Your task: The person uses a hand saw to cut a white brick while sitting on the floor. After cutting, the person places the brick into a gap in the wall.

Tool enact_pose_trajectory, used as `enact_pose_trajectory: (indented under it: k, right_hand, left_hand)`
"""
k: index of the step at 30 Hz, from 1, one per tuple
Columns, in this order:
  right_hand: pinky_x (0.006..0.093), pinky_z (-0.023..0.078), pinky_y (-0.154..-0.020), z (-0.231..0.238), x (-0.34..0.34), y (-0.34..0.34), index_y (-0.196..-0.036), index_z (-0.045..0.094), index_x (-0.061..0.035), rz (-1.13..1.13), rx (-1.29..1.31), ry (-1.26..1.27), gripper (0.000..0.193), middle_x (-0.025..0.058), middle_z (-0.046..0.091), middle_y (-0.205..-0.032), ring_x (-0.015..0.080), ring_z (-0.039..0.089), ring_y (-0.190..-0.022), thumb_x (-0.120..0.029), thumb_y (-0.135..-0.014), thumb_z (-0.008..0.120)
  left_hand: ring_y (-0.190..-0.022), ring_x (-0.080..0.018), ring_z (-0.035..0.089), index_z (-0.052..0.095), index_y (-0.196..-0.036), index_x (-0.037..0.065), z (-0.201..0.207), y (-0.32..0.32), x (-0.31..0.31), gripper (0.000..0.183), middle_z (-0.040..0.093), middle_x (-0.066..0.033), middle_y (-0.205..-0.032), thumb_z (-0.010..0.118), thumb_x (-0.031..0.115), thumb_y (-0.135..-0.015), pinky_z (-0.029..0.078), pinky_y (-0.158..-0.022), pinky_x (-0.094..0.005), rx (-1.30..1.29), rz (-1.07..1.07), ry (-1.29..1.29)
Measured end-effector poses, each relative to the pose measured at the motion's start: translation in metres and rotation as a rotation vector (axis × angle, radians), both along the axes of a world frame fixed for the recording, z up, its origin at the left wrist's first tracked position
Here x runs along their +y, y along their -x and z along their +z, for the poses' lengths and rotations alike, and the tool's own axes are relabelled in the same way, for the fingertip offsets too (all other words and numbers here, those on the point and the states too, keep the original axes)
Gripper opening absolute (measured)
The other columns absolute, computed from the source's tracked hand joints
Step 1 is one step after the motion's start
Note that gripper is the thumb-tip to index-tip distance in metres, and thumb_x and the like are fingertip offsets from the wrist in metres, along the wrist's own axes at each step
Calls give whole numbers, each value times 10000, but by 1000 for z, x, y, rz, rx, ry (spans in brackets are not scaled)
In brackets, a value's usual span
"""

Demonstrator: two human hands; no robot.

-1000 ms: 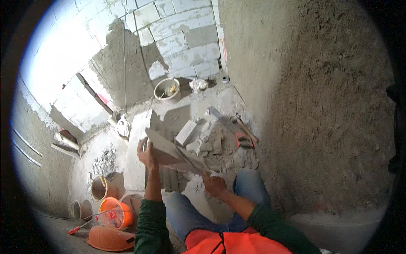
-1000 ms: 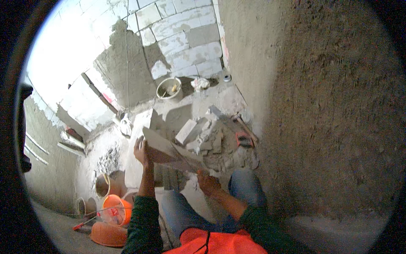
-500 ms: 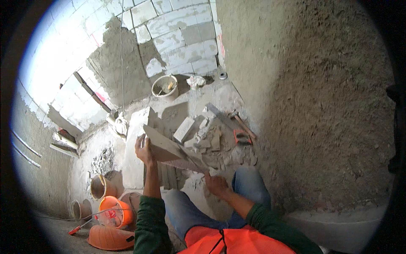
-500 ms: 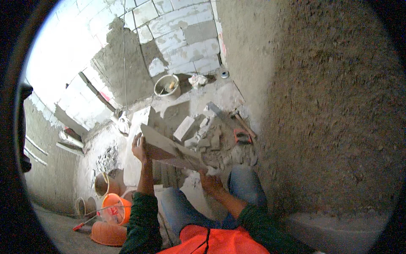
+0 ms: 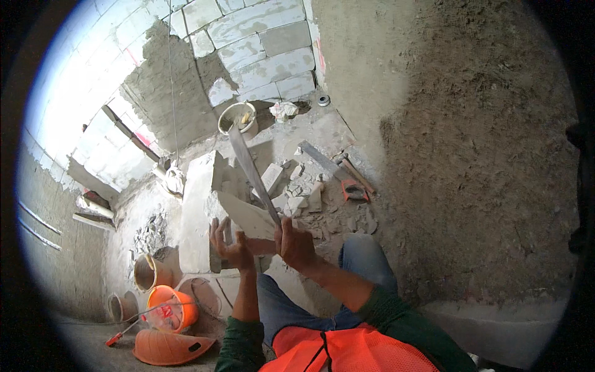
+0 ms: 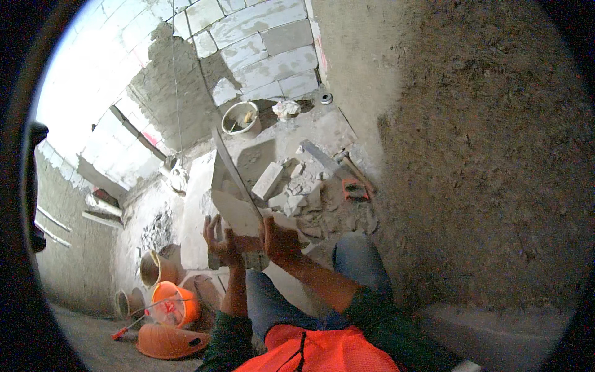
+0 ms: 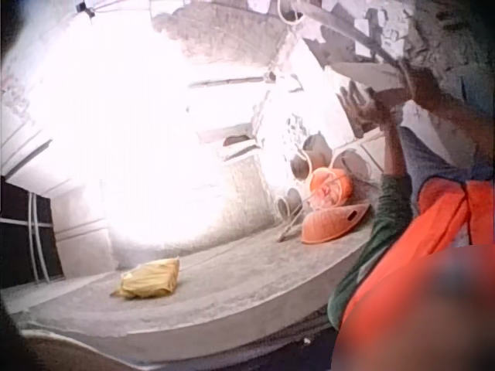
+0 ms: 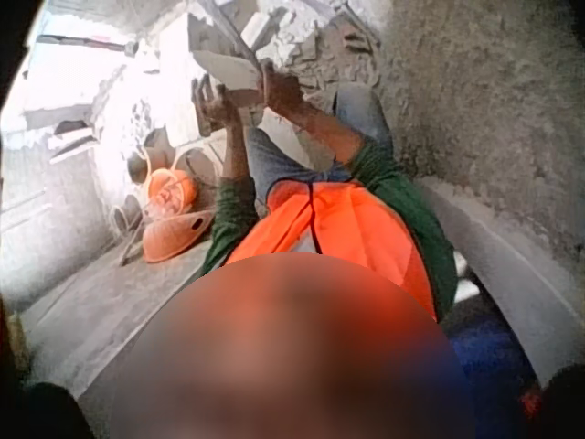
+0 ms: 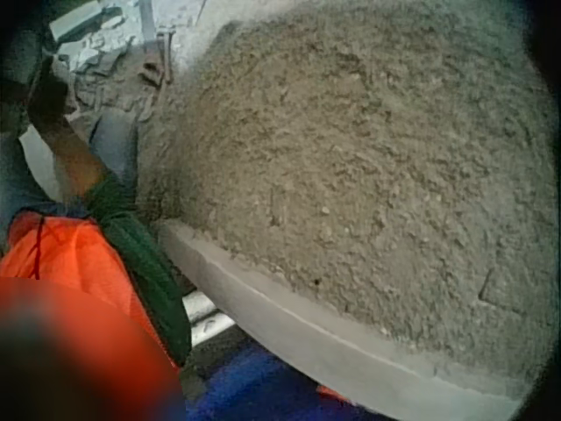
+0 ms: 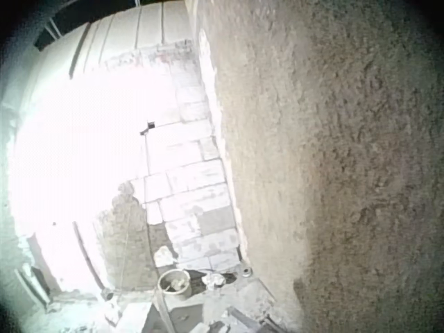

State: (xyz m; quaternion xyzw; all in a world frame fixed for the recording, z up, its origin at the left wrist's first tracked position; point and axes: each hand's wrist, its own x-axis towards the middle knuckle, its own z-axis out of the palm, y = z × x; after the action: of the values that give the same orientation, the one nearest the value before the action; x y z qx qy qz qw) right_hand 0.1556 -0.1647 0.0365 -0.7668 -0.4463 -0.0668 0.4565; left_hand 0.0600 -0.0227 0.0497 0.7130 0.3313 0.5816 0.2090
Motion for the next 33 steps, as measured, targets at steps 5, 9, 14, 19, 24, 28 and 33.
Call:
enact_pose_trajectory:
  k: [5,9,14,19,24,28,33]
  right_hand:
    - [493,519,-517,-29,-27,8,-1214,453,34,105,-125,477,343,226,651,-688,364,684,-628,-200,-973,522]
    - [478,517,-501,0,-19,-7,-1245,450,45,108,76,306,361,214,651,-678,366,676,-603,-208,-993,505]
    - [477,512,-496,0,-9,-6,-1197,491,45,18,38,8,307,198,651,-677,372,666,-590,-190,-1000,493]
    - [485,498,-472,-25,-28,9,-1301,448,55,119,-39,426,423,224,660,-748,358,671,-609,-158,-948,542]
    - [495,544,-585,3,-17,-10,-1301,452,75,105,102,214,398,246,674,-826,391,690,-720,-139,-966,470]
    - [493,545,-577,1,-13,-5,-1279,459,70,40,89,169,379,238,678,-812,397,688,-708,-139,-963,481]
    - [480,520,-506,-14,-22,3,-1149,482,57,73,-8,508,277,215,648,-664,393,658,-580,-166,-985,491]
  left_hand:
    - [-1286,-367,488,681,-1129,14,3,5,-25,690,535,-221,-1356,675,632,-823,402,-1063,-512,-18,-17,-4]
    - [-1257,-363,508,658,-1159,-22,4,8,-31,740,546,-222,-1337,651,646,-840,404,-1071,-491,-15,-11,0]
    - [-1265,-361,499,663,-1155,-13,4,10,-29,697,548,-222,-1337,647,616,-857,387,-1076,-492,-9,-21,3]
    - [-1266,-365,498,666,-1149,-13,6,7,-31,695,558,-219,-1328,640,618,-861,382,-1075,-496,20,-8,-27]
    - [-1254,-369,512,677,-1128,-16,3,3,-35,704,563,-221,-1326,642,632,-856,384,-1076,-500,5,5,-56]
    - [-1253,-363,516,681,-1122,-20,1,3,-36,714,565,-223,-1327,646,640,-851,402,-1064,-495,-29,-4,-36]
    - [-1257,-357,512,674,-1128,-28,6,4,-39,719,558,-219,-1339,651,635,-851,408,-1060,-485,-36,0,-89]
